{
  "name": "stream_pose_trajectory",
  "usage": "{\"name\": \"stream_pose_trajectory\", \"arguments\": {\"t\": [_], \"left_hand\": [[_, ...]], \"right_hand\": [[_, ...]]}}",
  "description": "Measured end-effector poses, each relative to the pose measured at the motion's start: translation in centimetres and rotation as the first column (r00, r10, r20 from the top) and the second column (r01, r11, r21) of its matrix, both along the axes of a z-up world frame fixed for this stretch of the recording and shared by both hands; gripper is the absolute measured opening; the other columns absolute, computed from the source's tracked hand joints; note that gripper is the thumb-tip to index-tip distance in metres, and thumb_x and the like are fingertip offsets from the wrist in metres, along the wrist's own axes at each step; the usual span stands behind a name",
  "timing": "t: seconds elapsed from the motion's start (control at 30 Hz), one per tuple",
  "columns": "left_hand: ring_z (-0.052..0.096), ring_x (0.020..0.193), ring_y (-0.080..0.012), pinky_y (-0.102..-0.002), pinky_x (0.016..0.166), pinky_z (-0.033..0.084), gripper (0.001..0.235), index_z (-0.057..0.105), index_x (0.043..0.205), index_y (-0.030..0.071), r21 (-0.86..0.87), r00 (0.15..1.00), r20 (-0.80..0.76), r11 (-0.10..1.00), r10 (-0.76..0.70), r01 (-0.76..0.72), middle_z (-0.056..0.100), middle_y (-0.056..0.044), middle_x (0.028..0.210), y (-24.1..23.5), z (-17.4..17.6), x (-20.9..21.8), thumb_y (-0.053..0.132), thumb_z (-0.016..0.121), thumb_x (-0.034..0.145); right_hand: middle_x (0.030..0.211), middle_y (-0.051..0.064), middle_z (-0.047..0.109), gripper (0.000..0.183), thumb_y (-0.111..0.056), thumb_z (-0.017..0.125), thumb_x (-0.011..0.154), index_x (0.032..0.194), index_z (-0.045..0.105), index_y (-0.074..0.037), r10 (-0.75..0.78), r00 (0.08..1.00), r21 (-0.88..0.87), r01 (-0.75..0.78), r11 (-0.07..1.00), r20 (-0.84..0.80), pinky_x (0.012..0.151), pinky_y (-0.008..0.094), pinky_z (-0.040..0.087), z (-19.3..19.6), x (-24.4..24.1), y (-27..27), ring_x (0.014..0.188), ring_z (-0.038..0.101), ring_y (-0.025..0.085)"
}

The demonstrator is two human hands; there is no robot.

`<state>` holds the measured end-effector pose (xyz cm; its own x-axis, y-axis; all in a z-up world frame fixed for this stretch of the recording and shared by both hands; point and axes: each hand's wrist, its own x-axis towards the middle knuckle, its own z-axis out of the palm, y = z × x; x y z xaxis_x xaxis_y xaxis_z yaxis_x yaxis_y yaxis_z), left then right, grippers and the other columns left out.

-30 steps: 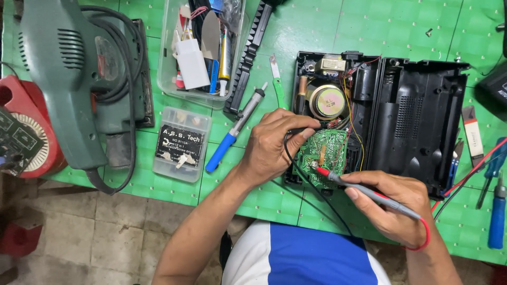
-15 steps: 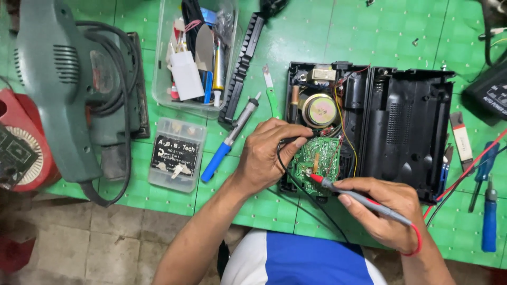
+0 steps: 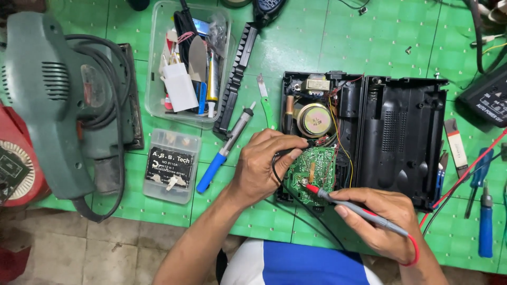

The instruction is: Repairing an electronic device by soldering wires to a circuit board and testing connections with a multimeter.

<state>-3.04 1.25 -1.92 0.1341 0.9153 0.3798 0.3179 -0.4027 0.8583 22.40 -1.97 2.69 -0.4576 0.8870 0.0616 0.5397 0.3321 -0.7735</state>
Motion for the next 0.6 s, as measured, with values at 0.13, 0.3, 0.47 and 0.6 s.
{"name": "stream_pose_trajectory", "arguments": {"t": [0.13, 0.3, 0.47, 0.6], "left_hand": [[0.069, 0.099, -0.0240, -0.037, 0.090, 0.049, 0.015, 0.070, 0.115, 0.009, -0.001, 1.000, -0.010, 1.000, 0.003, -0.003, 0.076, -0.005, 0.110, 0.0, -0.1, 0.0, 0.016, 0.062, 0.105], [0.070, 0.097, -0.0241, -0.036, 0.090, 0.050, 0.014, 0.070, 0.114, 0.007, 0.016, 1.000, -0.006, 1.000, 0.004, -0.004, 0.076, -0.006, 0.109, 0.1, 0.2, 0.1, 0.013, 0.063, 0.104], [0.069, 0.097, -0.0239, -0.036, 0.091, 0.051, 0.014, 0.070, 0.115, 0.008, 0.014, 1.000, -0.009, 1.000, 0.003, -0.003, 0.076, -0.007, 0.109, 0.0, 0.4, 0.1, 0.012, 0.063, 0.104], [0.069, 0.097, -0.0238, -0.036, 0.091, 0.051, 0.013, 0.070, 0.115, 0.009, 0.005, 1.000, -0.013, 1.000, 0.001, -0.001, 0.077, -0.006, 0.111, -0.1, 0.4, 0.1, 0.012, 0.063, 0.104]], "right_hand": [[0.094, 0.001, 0.082, 0.018, -0.024, 0.071, 0.088, 0.100, 0.077, -0.013, 0.001, 1.000, 0.020, -0.001, 1.000, -0.007, 0.065, 0.022, 0.059, -0.1, 0.0, 0.0, 0.072, 0.079, 0.012], [0.093, 0.002, 0.082, 0.018, -0.024, 0.071, 0.088, 0.101, 0.077, -0.012, 0.002, 1.000, 0.010, -0.002, 1.000, -0.010, 0.065, 0.022, 0.058, 0.1, 0.0, 0.0, 0.070, 0.079, 0.013], [0.092, 0.002, 0.081, 0.017, -0.023, 0.071, 0.087, 0.099, 0.077, -0.012, -0.059, 0.998, 0.018, 0.060, 0.998, -0.004, 0.064, 0.022, 0.055, 0.4, 1.2, -0.4, 0.066, 0.075, 0.012], [0.088, -0.003, 0.079, 0.016, -0.021, 0.074, 0.086, 0.100, 0.078, -0.013, -0.195, 0.981, 0.007, 0.194, 0.981, 0.027, 0.054, 0.020, 0.043, 0.2, 2.6, -0.9, 0.050, 0.057, 0.006]]}}
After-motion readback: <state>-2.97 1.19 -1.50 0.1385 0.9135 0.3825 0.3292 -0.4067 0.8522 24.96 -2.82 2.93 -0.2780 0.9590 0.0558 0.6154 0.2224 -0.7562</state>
